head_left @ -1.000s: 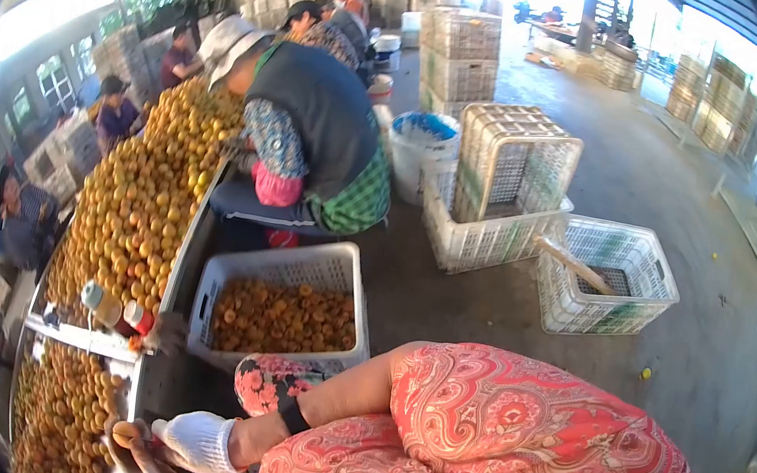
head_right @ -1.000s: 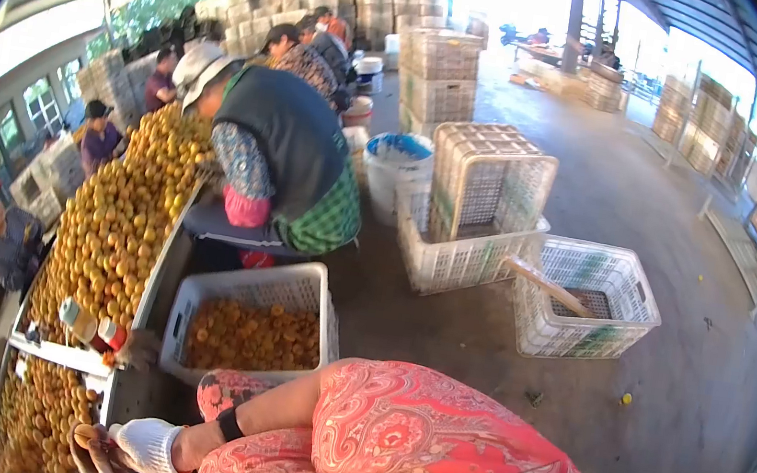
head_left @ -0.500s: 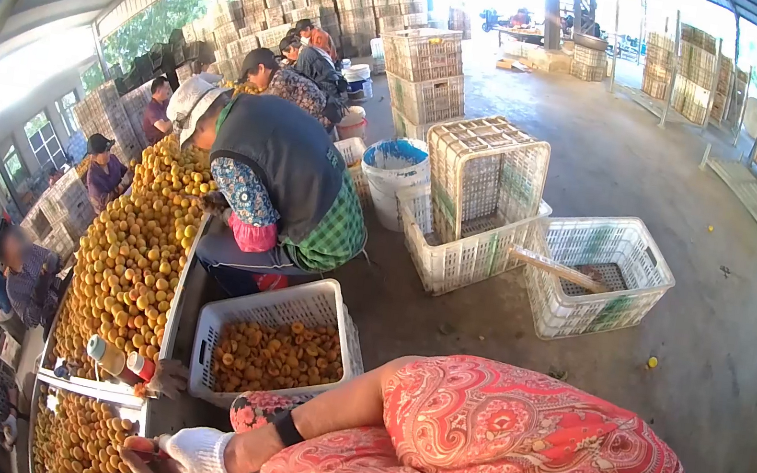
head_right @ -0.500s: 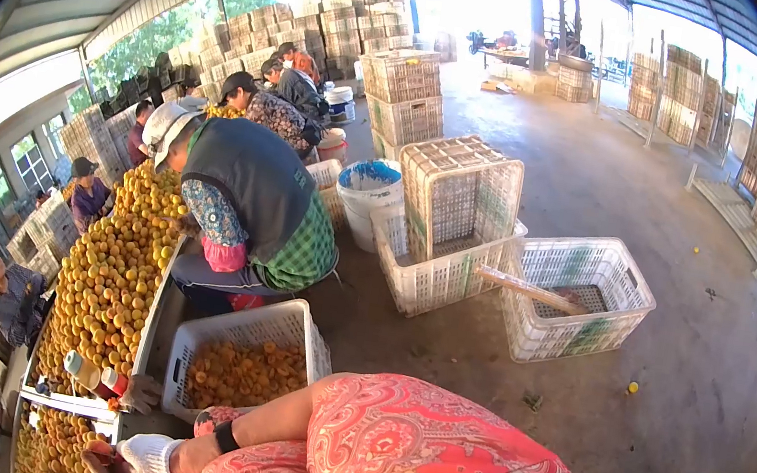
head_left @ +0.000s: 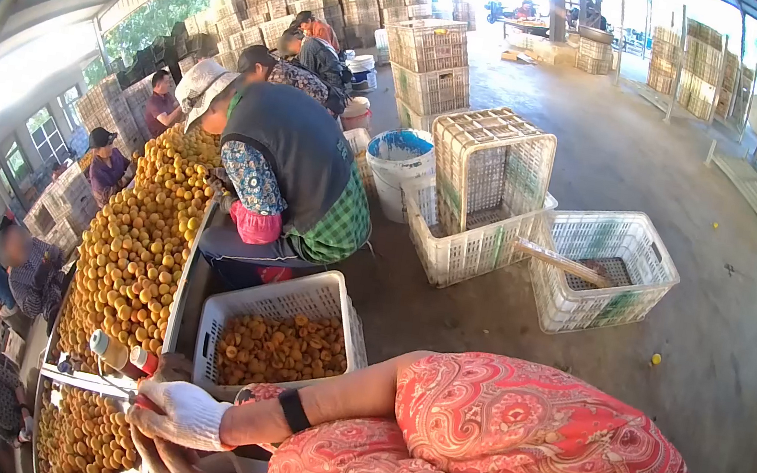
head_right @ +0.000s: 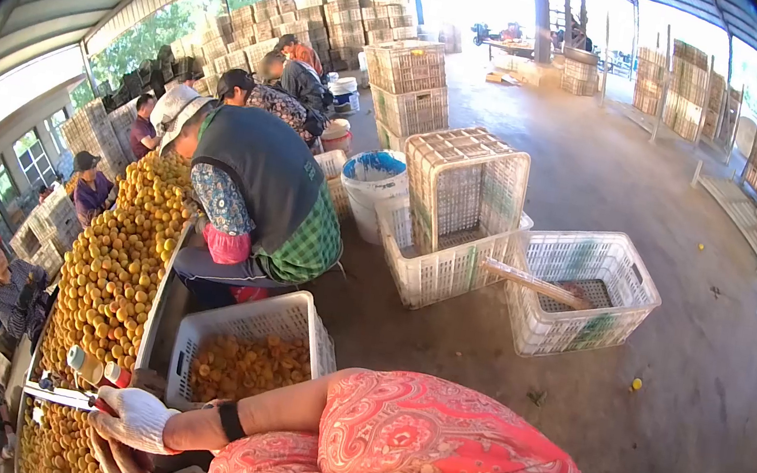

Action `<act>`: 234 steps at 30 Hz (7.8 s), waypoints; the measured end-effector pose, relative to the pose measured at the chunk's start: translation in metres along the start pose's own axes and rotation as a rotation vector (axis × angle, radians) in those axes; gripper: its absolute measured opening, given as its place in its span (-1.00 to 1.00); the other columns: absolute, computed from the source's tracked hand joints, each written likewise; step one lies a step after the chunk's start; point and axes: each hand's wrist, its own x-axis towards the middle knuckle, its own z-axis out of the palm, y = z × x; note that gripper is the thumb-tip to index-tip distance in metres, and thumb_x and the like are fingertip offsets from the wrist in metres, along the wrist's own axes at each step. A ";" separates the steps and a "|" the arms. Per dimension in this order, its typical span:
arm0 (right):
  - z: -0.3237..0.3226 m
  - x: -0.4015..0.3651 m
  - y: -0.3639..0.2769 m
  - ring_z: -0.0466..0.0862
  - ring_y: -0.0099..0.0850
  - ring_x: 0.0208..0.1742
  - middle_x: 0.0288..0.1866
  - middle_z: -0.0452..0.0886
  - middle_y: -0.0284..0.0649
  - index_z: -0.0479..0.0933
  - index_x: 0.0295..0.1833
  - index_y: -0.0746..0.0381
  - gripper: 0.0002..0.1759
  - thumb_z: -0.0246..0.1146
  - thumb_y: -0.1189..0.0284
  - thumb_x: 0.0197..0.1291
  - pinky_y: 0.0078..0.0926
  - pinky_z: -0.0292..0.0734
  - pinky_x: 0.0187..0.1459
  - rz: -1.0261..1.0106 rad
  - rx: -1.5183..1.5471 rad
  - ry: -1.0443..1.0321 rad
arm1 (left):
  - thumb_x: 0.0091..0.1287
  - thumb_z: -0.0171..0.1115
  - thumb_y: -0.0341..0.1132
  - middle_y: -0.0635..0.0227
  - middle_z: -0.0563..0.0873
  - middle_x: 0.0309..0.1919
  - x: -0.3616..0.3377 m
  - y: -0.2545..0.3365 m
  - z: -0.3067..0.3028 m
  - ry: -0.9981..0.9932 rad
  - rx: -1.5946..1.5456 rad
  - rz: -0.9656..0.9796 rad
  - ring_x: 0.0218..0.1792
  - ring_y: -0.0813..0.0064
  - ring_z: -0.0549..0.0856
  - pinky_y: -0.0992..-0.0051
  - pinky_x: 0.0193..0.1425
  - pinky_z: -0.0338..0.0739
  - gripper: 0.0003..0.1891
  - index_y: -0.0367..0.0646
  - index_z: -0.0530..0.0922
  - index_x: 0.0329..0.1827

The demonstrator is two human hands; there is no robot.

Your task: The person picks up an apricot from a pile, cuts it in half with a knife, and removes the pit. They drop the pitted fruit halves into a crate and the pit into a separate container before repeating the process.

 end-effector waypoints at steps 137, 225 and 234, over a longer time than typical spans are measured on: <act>0.127 0.020 0.051 0.47 -0.70 -0.58 -0.48 0.64 -0.37 0.62 -0.31 0.27 -0.67 0.19 0.28 0.47 -0.70 0.32 -0.56 0.276 0.536 -0.737 | 0.33 0.25 -0.36 0.46 0.63 -0.21 -0.070 -0.013 -0.132 0.439 -0.258 -0.185 -0.30 0.69 0.63 0.74 -0.37 0.48 -0.69 -0.14 0.54 0.13; 0.155 -0.004 0.109 0.37 -0.64 -0.43 -0.48 0.41 -0.40 0.44 -0.15 0.24 -0.75 0.15 0.27 0.50 -0.55 0.34 -0.39 0.442 0.541 -0.866 | 0.34 0.23 -0.50 0.10 0.72 -0.04 -0.031 0.012 -0.187 0.345 -0.394 0.032 -0.04 0.10 0.76 0.05 0.12 0.68 -0.58 -0.24 0.49 0.27; 0.147 -0.012 0.076 0.54 -0.28 -0.47 -0.50 0.52 -0.07 0.43 -0.17 0.31 -0.72 0.17 0.29 0.48 -0.32 0.43 -0.36 0.177 0.256 -0.902 | 0.35 0.28 -0.48 0.14 0.68 0.05 -0.049 0.013 -0.156 0.373 -0.432 0.151 0.00 0.25 0.70 0.27 0.10 0.65 -0.51 -0.25 0.45 0.36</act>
